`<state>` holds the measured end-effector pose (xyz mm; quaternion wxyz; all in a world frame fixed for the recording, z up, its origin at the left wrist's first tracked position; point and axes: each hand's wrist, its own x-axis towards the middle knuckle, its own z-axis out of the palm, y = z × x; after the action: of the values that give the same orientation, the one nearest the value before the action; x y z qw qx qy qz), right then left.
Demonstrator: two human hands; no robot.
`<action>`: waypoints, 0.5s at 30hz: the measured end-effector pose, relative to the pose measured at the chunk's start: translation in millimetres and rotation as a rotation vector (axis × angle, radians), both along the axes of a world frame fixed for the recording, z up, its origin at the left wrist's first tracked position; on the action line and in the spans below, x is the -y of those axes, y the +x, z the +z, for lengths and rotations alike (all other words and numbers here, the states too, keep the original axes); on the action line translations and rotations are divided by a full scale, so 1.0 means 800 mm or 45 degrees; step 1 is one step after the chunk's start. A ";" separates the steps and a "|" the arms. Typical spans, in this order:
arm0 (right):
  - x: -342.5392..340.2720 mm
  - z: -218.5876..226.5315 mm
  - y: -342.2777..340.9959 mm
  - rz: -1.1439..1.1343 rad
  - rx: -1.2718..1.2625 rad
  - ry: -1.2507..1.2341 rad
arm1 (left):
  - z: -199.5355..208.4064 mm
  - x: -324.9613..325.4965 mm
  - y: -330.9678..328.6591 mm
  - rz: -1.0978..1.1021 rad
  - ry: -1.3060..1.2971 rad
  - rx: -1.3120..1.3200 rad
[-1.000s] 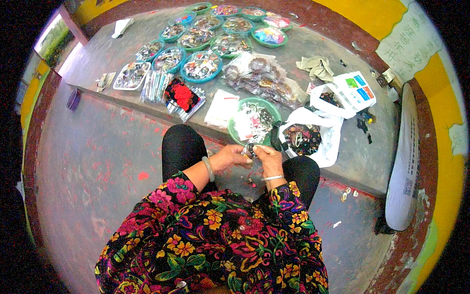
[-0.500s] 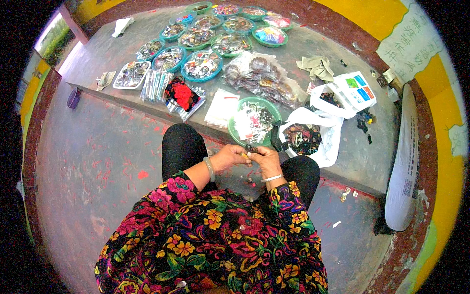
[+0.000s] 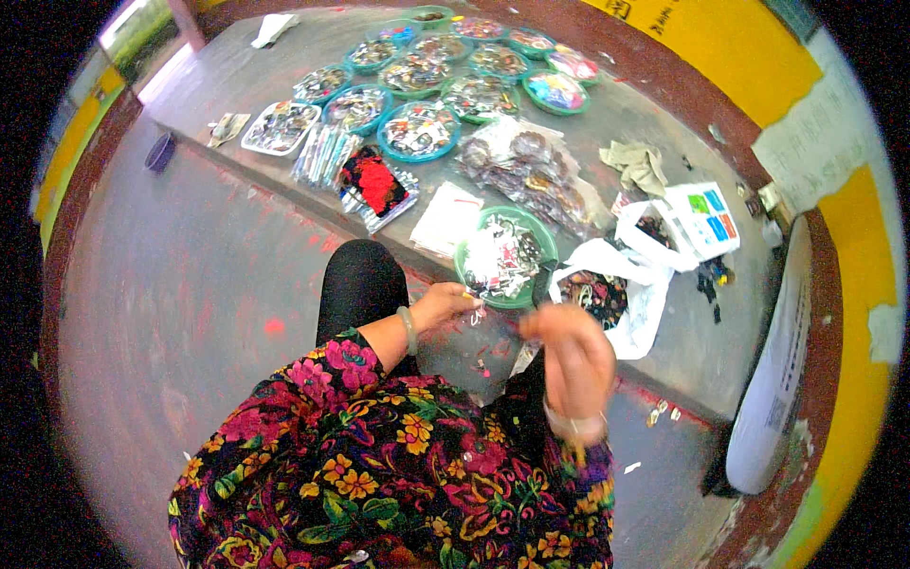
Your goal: The person sits on the floor and packs small hair accessories into clear plastic bags. They pick up items from a white bag, place them into a bag, and seal it. The person repeats this process for multiple items, placing the finished packages into a green bowl.
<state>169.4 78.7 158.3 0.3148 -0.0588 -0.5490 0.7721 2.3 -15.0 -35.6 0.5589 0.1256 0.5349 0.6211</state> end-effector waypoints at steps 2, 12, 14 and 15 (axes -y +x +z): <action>-0.001 0.052 0.019 0.810 -0.665 0.002 | -0.013 -0.006 0.001 0.007 0.039 0.061; 0.070 0.191 0.022 1.315 -0.804 -0.007 | -0.036 -0.009 0.006 -0.017 0.068 0.076; 0.077 0.194 0.024 1.335 -0.787 -0.036 | -0.046 -0.008 0.002 -0.029 0.056 0.061; 0.080 0.195 0.023 1.355 -0.809 -0.030 | -0.050 -0.007 0.001 -0.033 0.050 0.053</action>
<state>187.8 14.6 314.1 0.0341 0.4522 -0.3740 0.8090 2.9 -9.7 -75.4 0.5753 0.1303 0.5092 0.6266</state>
